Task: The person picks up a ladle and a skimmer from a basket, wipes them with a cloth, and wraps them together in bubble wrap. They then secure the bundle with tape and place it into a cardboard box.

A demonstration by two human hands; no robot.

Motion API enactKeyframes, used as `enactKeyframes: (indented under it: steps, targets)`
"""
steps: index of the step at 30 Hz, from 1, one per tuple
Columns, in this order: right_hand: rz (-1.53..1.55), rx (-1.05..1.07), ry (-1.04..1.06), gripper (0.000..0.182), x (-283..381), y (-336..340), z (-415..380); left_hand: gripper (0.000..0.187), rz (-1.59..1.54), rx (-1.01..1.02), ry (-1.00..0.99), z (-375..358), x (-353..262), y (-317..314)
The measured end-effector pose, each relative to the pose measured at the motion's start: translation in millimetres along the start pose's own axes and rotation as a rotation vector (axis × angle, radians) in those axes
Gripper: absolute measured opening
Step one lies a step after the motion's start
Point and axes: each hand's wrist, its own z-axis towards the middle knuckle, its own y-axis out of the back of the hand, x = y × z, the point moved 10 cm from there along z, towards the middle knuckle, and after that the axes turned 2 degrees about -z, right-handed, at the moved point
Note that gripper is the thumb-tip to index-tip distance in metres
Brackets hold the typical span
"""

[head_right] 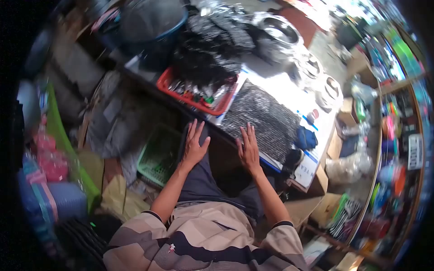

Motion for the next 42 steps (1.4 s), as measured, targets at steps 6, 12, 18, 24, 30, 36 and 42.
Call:
enactKeyframes:
  steps: [6,12,18,24,30,36,42]
  targets:
    - [0.193,0.236,0.171,0.05,118,-84,58,0.081,-0.391,0.1,0.472,-37,125,28]
    - [0.203,0.404,0.315,0.047,199,-160,90,0.069,-0.412,-0.067,0.671,-111,279,-5]
    - [0.33,0.599,0.238,0.038,242,-238,114,0.056,-0.418,-0.116,1.006,-206,397,-66]
    - [0.416,0.868,0.127,0.035,254,-329,116,0.05,-0.476,-0.245,1.104,-253,464,-94]
    - [0.067,1.447,0.038,0.06,233,-447,56,0.033,-1.096,-0.415,1.612,-287,496,-137]
    - [-0.22,1.499,0.016,0.069,160,-511,12,0.029,-1.201,-0.445,1.682,-267,523,-136]
    - [-0.04,1.631,-0.185,0.068,173,-525,12,0.03,-0.888,-0.186,0.61,-268,611,-204]
